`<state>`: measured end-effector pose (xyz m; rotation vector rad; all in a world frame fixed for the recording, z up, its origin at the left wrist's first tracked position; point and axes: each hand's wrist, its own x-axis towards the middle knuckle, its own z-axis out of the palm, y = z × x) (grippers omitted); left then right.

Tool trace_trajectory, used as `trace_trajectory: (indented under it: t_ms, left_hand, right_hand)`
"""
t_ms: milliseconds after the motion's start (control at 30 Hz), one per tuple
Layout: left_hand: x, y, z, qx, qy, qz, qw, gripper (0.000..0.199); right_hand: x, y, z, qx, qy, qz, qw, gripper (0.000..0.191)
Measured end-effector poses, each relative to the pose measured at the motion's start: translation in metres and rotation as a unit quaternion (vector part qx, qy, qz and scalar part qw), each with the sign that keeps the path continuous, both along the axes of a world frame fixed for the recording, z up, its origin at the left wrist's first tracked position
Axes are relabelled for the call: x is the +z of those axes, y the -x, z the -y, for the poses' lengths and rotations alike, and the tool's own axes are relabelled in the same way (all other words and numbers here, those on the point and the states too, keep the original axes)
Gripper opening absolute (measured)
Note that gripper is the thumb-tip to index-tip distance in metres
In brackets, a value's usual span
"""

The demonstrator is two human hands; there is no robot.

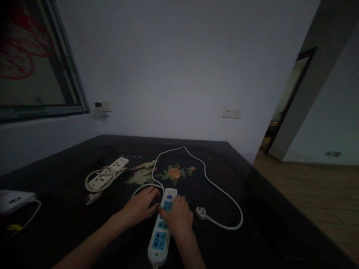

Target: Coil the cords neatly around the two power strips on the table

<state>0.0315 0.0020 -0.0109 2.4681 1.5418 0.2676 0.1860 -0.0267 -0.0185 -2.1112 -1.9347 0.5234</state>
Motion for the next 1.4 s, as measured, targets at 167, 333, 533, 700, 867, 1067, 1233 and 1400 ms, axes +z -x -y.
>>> trace_trajectory:
  t_ms: [167, 333, 533, 700, 867, 1067, 1233, 1400]
  left_hand:
    - [-0.013, 0.022, 0.014, -0.008, 0.049, -0.006, 0.999, 0.010]
    - [-0.021, 0.030, 0.007, 0.061, 0.065, 0.294, 0.952, 0.014]
    - [0.007, 0.069, -0.018, 0.173, -0.007, 0.742, 0.647, 0.048]
    - [-0.007, 0.124, -0.026, 0.236, 0.042, 0.615, 0.751, 0.028]
    - [-0.024, 0.145, -0.001, 0.292, -0.161, 0.162, 0.929, 0.044]
    - [-0.009, 0.095, 0.004, 0.108, -0.269, 0.101, 0.952, 0.045]
    - [-0.005, 0.041, -0.037, 0.007, -0.097, 0.337, 0.936, 0.056]
    - [-0.005, 0.019, -0.057, -0.023, 0.071, 0.487, 0.870, 0.041]
  right_hand:
    - [0.002, 0.001, -0.001, -0.014, 0.001, -0.003, 1.000, 0.053]
    - [0.001, -0.002, 0.000, -0.011, 0.005, -0.021, 1.000, 0.066]
    - [0.002, -0.002, 0.001, -0.009, 0.007, -0.026, 1.000, 0.056]
    - [0.004, -0.004, 0.001, -0.025, -0.016, -0.009, 1.000, 0.039]
    - [0.004, -0.010, -0.002, -0.035, -0.018, -0.051, 0.998, 0.037]
    - [0.015, -0.017, 0.000, 0.052, -0.126, -0.218, 0.966, 0.046]
    - [0.042, -0.023, 0.001, 0.137, -0.239, -0.323, 0.906, 0.060]
    - [0.049, -0.037, -0.008, 0.149, -0.340, -0.355, 0.858, 0.064]
